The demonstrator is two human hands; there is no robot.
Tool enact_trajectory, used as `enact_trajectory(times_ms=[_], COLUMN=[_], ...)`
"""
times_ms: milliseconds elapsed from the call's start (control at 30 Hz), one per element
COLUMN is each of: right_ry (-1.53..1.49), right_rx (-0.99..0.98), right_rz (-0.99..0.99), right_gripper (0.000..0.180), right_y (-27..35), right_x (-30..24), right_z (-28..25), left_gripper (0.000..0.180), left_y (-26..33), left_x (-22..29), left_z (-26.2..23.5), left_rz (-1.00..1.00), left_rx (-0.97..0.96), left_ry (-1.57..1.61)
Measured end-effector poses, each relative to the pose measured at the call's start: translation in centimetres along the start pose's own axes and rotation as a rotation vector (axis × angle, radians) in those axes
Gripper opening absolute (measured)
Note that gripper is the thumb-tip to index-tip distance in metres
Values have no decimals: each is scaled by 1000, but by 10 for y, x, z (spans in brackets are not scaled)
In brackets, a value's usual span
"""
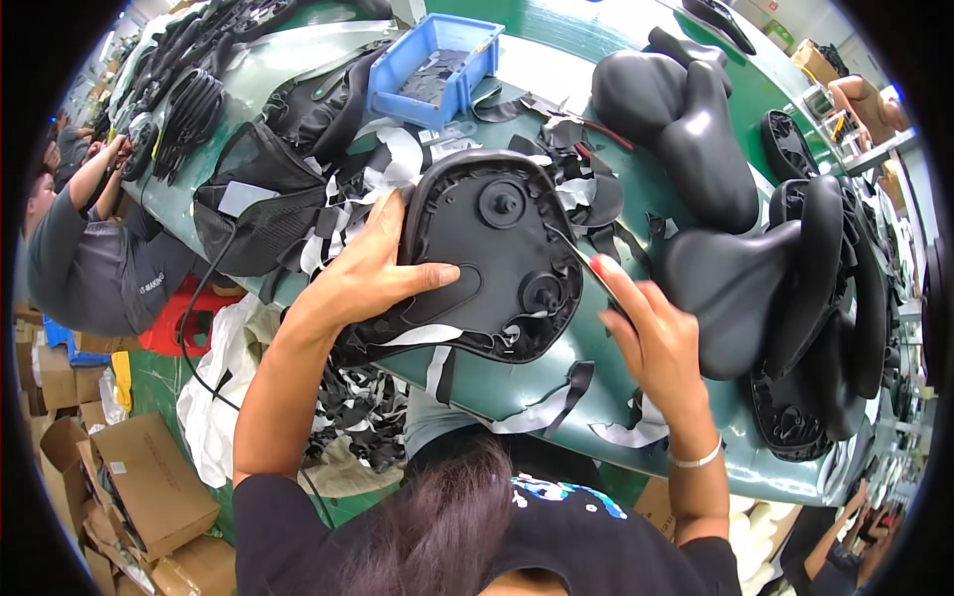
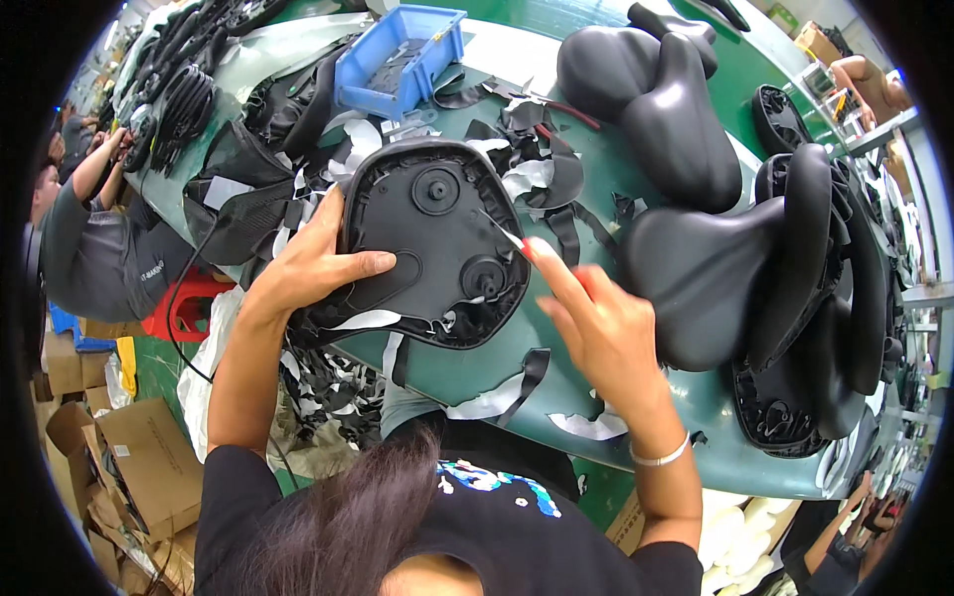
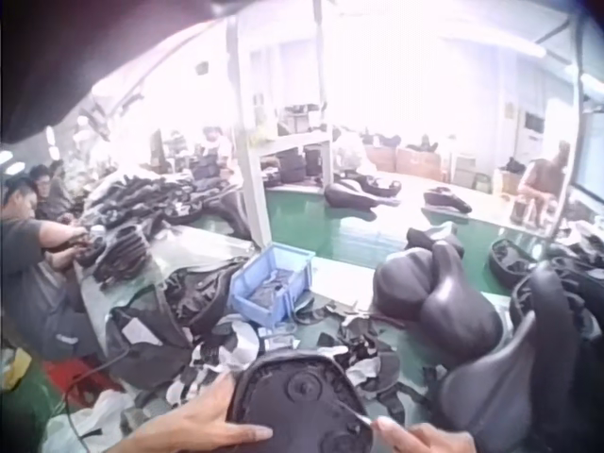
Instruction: The person uses red-handled scissors to trim excess black fabric from the underside of a black plastic component, likely a bicycle seat base. They repeatedly cut small strips of material and pull away loose pieces, working around the circular perimeter of the object on a green workbench.
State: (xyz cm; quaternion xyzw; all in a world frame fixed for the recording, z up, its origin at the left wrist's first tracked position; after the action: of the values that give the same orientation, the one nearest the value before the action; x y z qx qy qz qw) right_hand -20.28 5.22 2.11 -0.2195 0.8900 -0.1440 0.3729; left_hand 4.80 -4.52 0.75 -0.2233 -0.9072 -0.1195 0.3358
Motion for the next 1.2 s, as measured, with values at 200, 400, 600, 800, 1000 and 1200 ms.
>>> enact_trajectory(times_ms=[200, 400, 600, 800, 1000, 1200], right_ry=[166, -153, -350, -566, -1134, -1130], right_rx=[-164, -40, -16, 341, 123, 356], right_rz=[154, 368, 497, 539, 541, 633], right_gripper=[60, 67, 57, 52, 35, 38], right_y=[22, 64, 99, 9, -55, -61], right_x=[14, -10, -39, -1, 40, 54], right_z=[19, 41, 39, 26, 48, -2], left_gripper=[82, 89, 85, 94, 75, 38], left_y=[12, 47, 102, 122, 126, 93], left_x=[9, 21, 41, 41, 40, 56], left_z=[-1, 12, 44, 83, 105, 11], left_rz=[42, -58, -286, -296, -402, -3], left_rx=[119, 330, 406, 437, -214, -485], left_ry=[-36, -143, -109, 310, 601, -190])
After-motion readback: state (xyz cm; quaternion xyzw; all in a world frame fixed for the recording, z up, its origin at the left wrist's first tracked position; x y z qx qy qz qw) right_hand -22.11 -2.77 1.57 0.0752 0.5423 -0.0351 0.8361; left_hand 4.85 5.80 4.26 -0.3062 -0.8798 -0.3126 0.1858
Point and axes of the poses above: each hand's wrist, its own y-axis away from the middle knuckle, its own z-axis out of the palm, x = y × z, the point moved 6 cm from there along -y, towards the middle knuckle, and after that the axes turned 15 degrees about -y, right-handed, at the moved point
